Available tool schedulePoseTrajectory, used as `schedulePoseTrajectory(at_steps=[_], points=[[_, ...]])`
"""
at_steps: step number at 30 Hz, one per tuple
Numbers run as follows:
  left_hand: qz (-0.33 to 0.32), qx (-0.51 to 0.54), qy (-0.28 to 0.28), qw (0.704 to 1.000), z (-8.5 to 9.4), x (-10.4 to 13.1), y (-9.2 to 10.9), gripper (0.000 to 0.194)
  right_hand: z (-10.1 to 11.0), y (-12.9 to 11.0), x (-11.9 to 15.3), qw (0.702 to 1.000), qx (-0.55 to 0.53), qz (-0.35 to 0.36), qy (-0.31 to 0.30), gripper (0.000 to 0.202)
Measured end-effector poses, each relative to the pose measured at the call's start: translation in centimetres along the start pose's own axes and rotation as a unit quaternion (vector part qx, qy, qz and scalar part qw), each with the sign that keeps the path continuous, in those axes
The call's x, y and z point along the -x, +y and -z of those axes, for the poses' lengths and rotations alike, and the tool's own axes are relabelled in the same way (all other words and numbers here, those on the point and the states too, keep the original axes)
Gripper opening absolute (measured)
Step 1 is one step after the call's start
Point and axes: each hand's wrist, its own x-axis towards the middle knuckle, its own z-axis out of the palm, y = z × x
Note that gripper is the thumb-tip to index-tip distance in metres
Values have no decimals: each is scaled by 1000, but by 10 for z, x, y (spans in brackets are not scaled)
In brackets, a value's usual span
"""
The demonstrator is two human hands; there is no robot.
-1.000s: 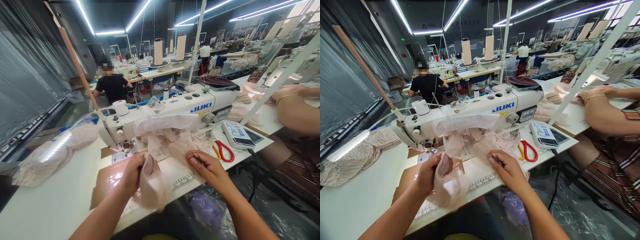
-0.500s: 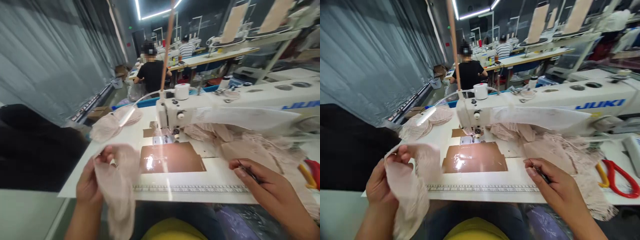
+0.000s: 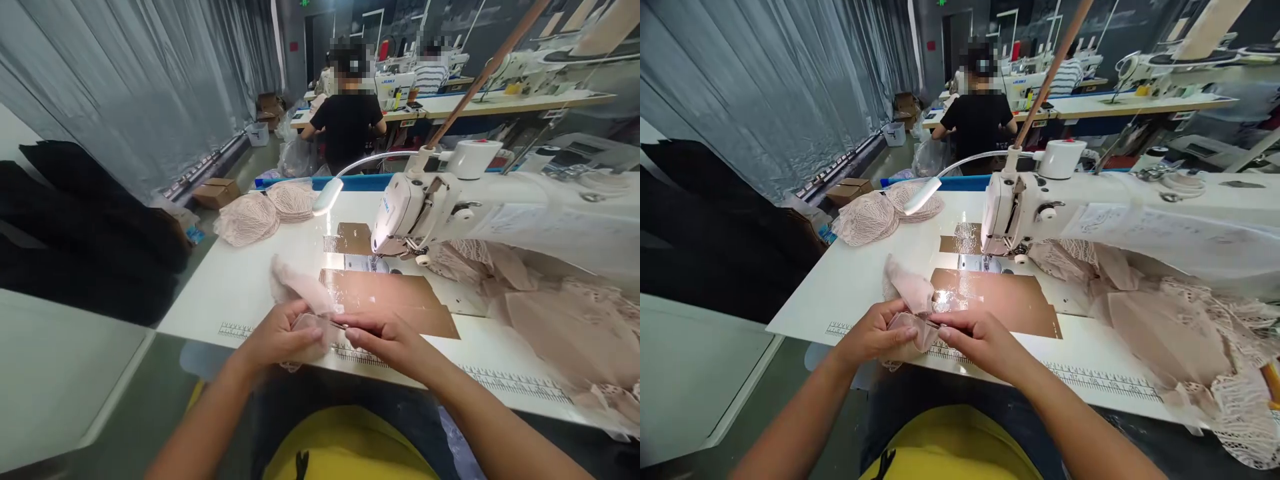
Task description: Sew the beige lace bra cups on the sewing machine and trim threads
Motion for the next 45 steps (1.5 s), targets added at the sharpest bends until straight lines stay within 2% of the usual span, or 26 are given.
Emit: schedulePoseTrajectory(at_steps=[5,10,14,20,24,27,29,30,31,32,34,35,36,37,38,39,40,42,43,45], points=[[-10,-27,-11,1000,3,3,1,32,-15,7,-16,993,-113,4,-17,37],[-22,-25,-33,999,2,2,7,34,-20,1,-22,979,-200,-9,-43,34],[-30,-45,-32,998,1,1,10,33,-23,-1,-23,971,-234,-36,-24,36],[-29,-55,-38,997,-1,-3,11,36,-24,10,-23,952,-296,-69,-24,39],[-41,-100,-43,993,-3,-6,13,36,-20,10,-19,947,-313,-66,-1,45],[-32,-113,-37,992,-3,-4,15,34,-5,6,-6,973,-221,-48,38,49],[-13,-117,-30,993,-1,2,17,31,14,8,10,993,-67,-39,88,42],[-6,-119,-28,992,0,5,18,29,26,13,20,992,38,-42,112,38],[-2,-121,-27,992,2,9,19,28,38,21,31,977,144,-49,149,37],[-6,-121,-28,992,3,12,21,28,51,31,42,947,242,-65,200,37],[-25,-108,-28,993,2,16,23,28,72,53,62,864,408,-73,286,39],[-36,-95,-27,994,-1,15,23,27,79,62,71,834,456,-60,305,40],[-49,-77,-26,995,-6,14,24,27,82,67,77,819,474,-42,322,40],[-63,-59,-31,996,-13,10,25,26,80,68,81,820,464,-28,335,38],[-78,-45,-37,995,-21,6,25,25,75,64,82,838,426,-14,341,35],[-95,-41,-46,994,-30,1,26,25,66,57,80,871,362,-11,332,32],[-113,-47,-52,991,-39,-4,26,24,54,48,76,918,287,5,276,33],[-157,-88,-46,983,-54,-13,27,24,29,27,61,976,153,24,152,45],[-185,-121,-24,975,-58,-17,26,24,18,19,52,990,103,28,94,44],[-234,-213,40,948,-57,-21,21,26,2,10,37,999,33,8,26,23]])
